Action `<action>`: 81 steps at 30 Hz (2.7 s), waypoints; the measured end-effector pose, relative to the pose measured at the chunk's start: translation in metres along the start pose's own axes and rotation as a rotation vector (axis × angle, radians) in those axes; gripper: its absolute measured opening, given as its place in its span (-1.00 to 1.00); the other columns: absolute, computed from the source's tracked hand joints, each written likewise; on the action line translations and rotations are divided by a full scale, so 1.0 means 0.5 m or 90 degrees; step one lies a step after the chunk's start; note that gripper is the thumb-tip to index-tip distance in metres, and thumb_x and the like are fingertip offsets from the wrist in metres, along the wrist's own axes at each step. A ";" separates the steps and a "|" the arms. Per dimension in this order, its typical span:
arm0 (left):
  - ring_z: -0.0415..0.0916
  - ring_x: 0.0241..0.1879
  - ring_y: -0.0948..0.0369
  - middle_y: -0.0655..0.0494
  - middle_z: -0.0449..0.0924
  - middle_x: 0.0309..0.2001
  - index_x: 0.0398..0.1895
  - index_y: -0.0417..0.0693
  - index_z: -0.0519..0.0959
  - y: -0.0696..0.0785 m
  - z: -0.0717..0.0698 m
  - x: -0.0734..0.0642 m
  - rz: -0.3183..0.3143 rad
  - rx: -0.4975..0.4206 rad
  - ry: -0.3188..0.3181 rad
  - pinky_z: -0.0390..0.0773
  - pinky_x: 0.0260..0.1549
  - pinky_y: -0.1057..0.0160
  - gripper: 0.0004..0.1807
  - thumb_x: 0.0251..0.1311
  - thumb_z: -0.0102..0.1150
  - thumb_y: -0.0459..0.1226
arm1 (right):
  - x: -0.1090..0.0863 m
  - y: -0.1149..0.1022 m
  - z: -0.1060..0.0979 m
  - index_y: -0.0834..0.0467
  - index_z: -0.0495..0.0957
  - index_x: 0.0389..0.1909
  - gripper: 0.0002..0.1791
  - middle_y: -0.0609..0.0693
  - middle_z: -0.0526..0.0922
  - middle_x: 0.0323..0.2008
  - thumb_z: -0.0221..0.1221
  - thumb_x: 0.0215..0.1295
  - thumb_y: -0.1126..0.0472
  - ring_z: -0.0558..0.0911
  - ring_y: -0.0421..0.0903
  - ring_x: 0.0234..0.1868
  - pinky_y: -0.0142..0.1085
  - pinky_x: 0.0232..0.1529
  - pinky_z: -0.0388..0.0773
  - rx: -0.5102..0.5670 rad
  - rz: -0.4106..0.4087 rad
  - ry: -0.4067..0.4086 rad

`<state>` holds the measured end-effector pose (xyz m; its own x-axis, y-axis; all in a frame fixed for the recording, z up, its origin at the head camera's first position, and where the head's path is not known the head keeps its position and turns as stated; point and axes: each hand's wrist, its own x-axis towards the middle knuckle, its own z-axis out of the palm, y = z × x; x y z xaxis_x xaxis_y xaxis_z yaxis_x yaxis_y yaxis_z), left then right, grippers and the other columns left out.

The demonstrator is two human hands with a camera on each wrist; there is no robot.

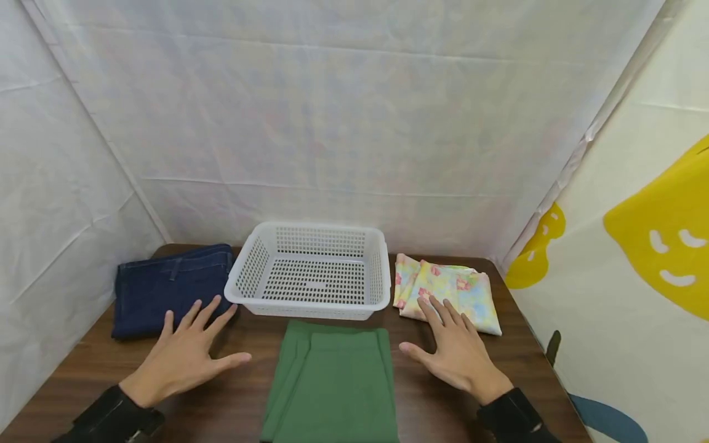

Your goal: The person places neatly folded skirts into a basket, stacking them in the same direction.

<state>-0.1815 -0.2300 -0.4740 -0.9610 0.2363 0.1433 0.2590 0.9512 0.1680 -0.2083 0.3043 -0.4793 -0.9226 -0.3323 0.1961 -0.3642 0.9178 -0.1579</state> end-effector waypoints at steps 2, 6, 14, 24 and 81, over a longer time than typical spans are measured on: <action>-0.10 0.46 -0.37 -0.15 0.01 0.55 0.57 0.25 0.17 0.015 0.006 -0.007 0.008 -0.006 -0.004 -0.36 0.20 -0.59 0.11 0.04 -0.13 0.62 | -0.003 -0.012 0.003 -0.19 -0.08 0.62 0.03 0.08 0.06 0.55 -0.05 0.27 -0.60 0.10 0.28 0.48 0.40 0.28 0.11 0.007 -0.005 -0.004; -0.03 0.45 -0.32 -0.12 0.11 0.52 0.53 0.24 0.26 0.041 0.019 -0.016 0.016 -0.016 -0.005 -0.27 0.22 -0.58 0.07 0.05 -0.10 0.61 | -0.009 -0.034 0.007 -0.14 0.05 0.59 0.02 0.05 0.16 0.51 -0.04 0.25 -0.61 0.22 0.26 0.42 0.37 0.22 0.22 0.018 -0.002 -0.012; 0.14 0.39 -0.29 -0.15 0.27 0.43 0.41 0.14 0.44 0.092 0.035 -0.018 0.015 -0.049 -0.019 -0.17 0.23 -0.57 0.04 0.07 -0.13 0.61 | -0.009 -0.067 0.014 -0.13 0.21 0.53 -0.03 -0.02 0.30 0.38 0.02 0.23 -0.59 0.39 0.16 0.29 0.32 0.07 0.39 0.031 0.011 -0.026; 0.30 0.30 -0.23 -0.16 0.35 0.36 0.36 0.10 0.50 0.151 0.042 -0.008 0.005 -0.059 -0.036 0.07 0.21 -0.51 0.07 0.03 -0.18 0.65 | -0.017 -0.098 0.020 0.07 0.45 0.34 0.05 0.13 0.40 0.19 -0.11 0.18 -0.69 0.45 0.20 0.16 0.19 -0.03 0.51 0.023 0.022 -0.066; 0.60 -0.20 0.32 0.26 0.63 -0.14 0.09 0.07 0.53 0.254 0.045 0.050 0.143 -0.371 -0.073 0.62 -0.26 0.31 -0.45 0.05 0.55 -0.08 | 0.034 -0.175 0.008 0.03 0.43 0.14 -0.56 -0.07 0.68 -0.16 0.34 0.34 0.02 0.69 -0.10 -0.19 -0.20 -0.24 0.66 0.530 -0.008 -0.224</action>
<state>-0.1749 -0.0987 -0.4712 -0.8733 0.4674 0.1372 0.4344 0.6197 0.6536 -0.1926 0.2172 -0.4662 -0.8535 -0.5143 -0.0836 -0.2229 0.5054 -0.8336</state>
